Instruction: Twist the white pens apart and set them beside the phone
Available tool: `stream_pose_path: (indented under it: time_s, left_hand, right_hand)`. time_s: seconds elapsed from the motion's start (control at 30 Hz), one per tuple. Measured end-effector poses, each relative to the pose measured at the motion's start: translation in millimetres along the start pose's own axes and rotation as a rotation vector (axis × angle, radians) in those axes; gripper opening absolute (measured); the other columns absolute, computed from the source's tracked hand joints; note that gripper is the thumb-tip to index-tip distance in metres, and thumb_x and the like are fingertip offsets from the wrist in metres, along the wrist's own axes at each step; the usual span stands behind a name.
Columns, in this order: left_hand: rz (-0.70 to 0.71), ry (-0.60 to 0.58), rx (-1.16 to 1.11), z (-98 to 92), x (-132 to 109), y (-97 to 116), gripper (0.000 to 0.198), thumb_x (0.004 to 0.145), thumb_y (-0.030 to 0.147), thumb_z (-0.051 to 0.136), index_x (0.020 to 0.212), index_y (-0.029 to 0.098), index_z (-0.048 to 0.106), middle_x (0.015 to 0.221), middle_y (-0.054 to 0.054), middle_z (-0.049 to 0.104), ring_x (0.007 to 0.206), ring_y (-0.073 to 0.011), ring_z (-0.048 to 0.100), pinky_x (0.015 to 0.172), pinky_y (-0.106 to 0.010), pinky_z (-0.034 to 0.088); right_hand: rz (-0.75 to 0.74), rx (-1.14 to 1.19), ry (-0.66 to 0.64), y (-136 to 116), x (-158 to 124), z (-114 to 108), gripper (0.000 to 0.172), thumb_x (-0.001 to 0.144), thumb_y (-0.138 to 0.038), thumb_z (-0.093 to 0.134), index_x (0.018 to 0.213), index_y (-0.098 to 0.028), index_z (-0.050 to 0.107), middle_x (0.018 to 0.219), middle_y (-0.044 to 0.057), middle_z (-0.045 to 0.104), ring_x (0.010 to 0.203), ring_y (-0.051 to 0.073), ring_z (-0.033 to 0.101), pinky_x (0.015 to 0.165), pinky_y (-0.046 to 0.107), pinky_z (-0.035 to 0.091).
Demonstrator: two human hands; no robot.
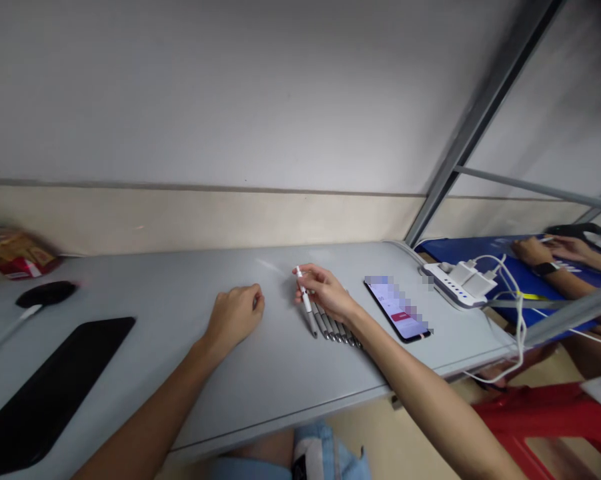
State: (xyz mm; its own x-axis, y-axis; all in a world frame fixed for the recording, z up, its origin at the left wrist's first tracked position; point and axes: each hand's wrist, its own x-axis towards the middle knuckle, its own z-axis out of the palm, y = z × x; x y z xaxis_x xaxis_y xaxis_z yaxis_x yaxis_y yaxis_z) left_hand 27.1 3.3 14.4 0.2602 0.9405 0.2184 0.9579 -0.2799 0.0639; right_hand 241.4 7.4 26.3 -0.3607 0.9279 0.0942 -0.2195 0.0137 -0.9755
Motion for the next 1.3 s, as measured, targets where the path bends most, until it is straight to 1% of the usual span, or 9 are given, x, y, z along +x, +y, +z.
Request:
stream_pose_path:
  time_s: [0.1,0.17,0.27,0.33,0.43,0.6,0.87,1.1,1.3]
  left_hand:
    - [-0.001,0.001,-0.005,-0.7,0,1,0.02,0.087,0.027,0.04,0.079,0.021,0.057,0.076,-0.003,0.068,0.073,-0.0202,0.062,0.063,-0.03,0.03]
    - [-0.002,0.002,-0.014,-1.4,0,1,0.02,0.087,0.027,0.04,0.079,0.021,0.057,0.076,-0.002,0.068,0.073,-0.02,0.062,0.063,-0.03,0.03]
    - [0.0,0.007,-0.03,-2.7,-1,2,0.021,0.088,0.028,0.039,0.079,0.021,0.057,0.077,-0.002,0.068,0.073,-0.0198,0.061,0.064,-0.03,0.03]
    - [0.001,0.01,-0.039,-3.3,-1,3,0.021,0.088,0.028,0.039,0.079,0.021,0.057,0.077,-0.002,0.067,0.073,-0.0194,0.061,0.064,-0.03,0.03]
    - [-0.002,0.01,-0.051,-3.7,-1,3,0.022,0.089,0.028,0.039,0.079,0.021,0.056,0.076,-0.002,0.067,0.073,-0.0188,0.06,0.065,-0.03,0.03]
    - [0.007,0.018,-0.061,-4.1,-2,4,0.022,0.089,0.028,0.038,0.078,0.02,0.056,0.076,-0.002,0.067,0.074,-0.0195,0.06,0.065,-0.031,0.03]
    - [0.007,0.007,-0.057,-3.9,-2,3,0.021,0.089,0.027,0.039,0.078,0.02,0.055,0.077,-0.003,0.068,0.075,-0.0197,0.061,0.065,-0.031,0.03]
    - [0.002,-0.001,-0.055,-2.7,-2,3,0.021,0.089,0.028,0.039,0.077,0.021,0.055,0.077,-0.002,0.067,0.074,-0.0196,0.06,0.064,-0.03,0.029]
    - [0.003,0.001,-0.063,-3.5,-1,3,0.02,0.088,0.027,0.039,0.077,0.02,0.055,0.077,-0.002,0.067,0.074,-0.0189,0.059,0.064,-0.03,0.029]
  right_hand:
    - [-0.099,-0.44,0.103,7,7,-1,0.024,0.081,-0.033,0.061,0.099,-0.017,0.063,0.072,-0.001,0.058,0.067,0.013,0.054,0.067,0.027,0.042]
    - [-0.146,-0.728,0.179,11,12,-4,0.024,0.081,-0.033,0.062,0.097,-0.016,0.066,0.081,0.003,0.062,0.077,0.016,0.055,0.074,0.03,0.041]
    - [-0.139,-1.123,0.21,17,18,-8,0.027,0.08,-0.037,0.065,0.098,-0.017,0.07,0.099,0.008,0.064,0.098,0.023,0.05,0.086,0.037,0.034]
    - [-0.101,-1.291,0.189,19,20,-9,0.029,0.081,-0.042,0.064,0.098,-0.02,0.072,0.107,0.01,0.061,0.105,0.026,0.044,0.087,0.04,0.03]
    - [-0.073,-1.429,0.159,20,19,-9,0.03,0.083,-0.046,0.063,0.098,-0.022,0.073,0.109,0.011,0.059,0.105,0.027,0.041,0.084,0.04,0.028]
    - [-0.122,-1.505,0.135,20,17,-9,0.036,0.081,-0.05,0.064,0.104,-0.023,0.071,0.111,0.011,0.057,0.104,0.027,0.041,0.082,0.038,0.028]
    - [-0.093,-1.432,0.172,13,18,-11,0.041,0.08,-0.053,0.065,0.11,-0.026,0.069,0.11,0.011,0.056,0.104,0.027,0.041,0.085,0.038,0.027]
    - [-0.127,-1.332,0.285,0,11,-22,0.027,0.085,-0.041,0.061,0.106,-0.027,0.069,0.11,0.009,0.055,0.106,0.025,0.042,0.087,0.039,0.027]
    - [-0.097,-1.286,0.354,-9,4,-35,0.025,0.084,-0.039,0.061,0.104,-0.026,0.069,0.11,0.009,0.056,0.106,0.025,0.044,0.087,0.039,0.032]
